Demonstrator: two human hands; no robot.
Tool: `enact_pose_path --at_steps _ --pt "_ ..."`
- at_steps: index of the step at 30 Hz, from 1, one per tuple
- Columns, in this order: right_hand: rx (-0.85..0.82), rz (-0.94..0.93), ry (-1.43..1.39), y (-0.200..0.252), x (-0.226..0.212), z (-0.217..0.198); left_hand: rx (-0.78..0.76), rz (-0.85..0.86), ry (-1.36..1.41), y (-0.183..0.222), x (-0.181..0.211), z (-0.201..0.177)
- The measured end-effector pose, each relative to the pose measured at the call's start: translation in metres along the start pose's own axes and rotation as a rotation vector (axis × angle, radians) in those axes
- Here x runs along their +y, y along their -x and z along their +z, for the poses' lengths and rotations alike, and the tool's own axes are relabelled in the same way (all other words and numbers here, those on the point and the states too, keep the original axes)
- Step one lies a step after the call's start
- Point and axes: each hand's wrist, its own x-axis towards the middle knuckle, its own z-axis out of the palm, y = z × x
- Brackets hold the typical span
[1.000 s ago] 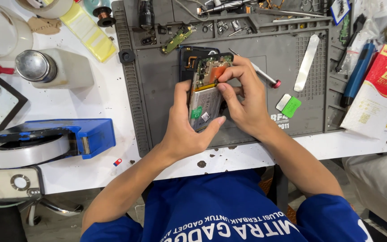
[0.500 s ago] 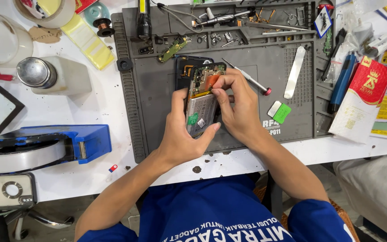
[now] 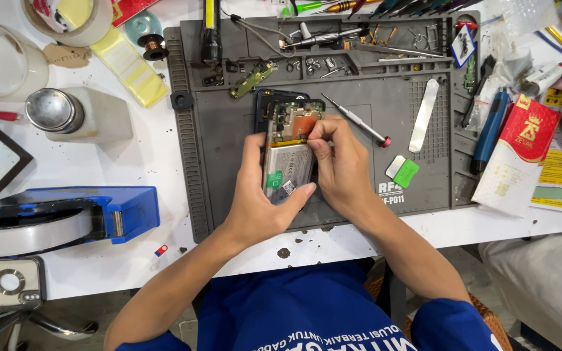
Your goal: Repairing a mobile phone by installing internal screws using a precision screwdriver on a repair bench.
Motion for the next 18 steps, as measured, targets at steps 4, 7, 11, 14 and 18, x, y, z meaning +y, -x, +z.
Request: enact_pose_path --at_steps 4,7,11,14,18 --pt "0.052 0.019 -0.066 -0.005 -0.009 -0.004 -0.005 0.024 -0.095 0.004 0.005 0.002" --pt "0.056 0.0 -0.088 -0.011 -0.018 -0.011 -0.002 0.045 -0.106 0.003 0.004 0.002" --pt "0.105 -0.049 -0.112 -0.01 -0.018 -0.013 -0.009 0.059 -0.128 0.003 0.006 0.001" --pt "0.097 -0.072 -0.135 -0.018 -0.027 -0.011 -0.008 0.05 -0.092 0.001 0.005 0.0" --pt "0.093 -0.068 -0.141 -0.02 -0.022 -0.011 -0.003 0.037 -0.115 0.001 0.002 0.001"
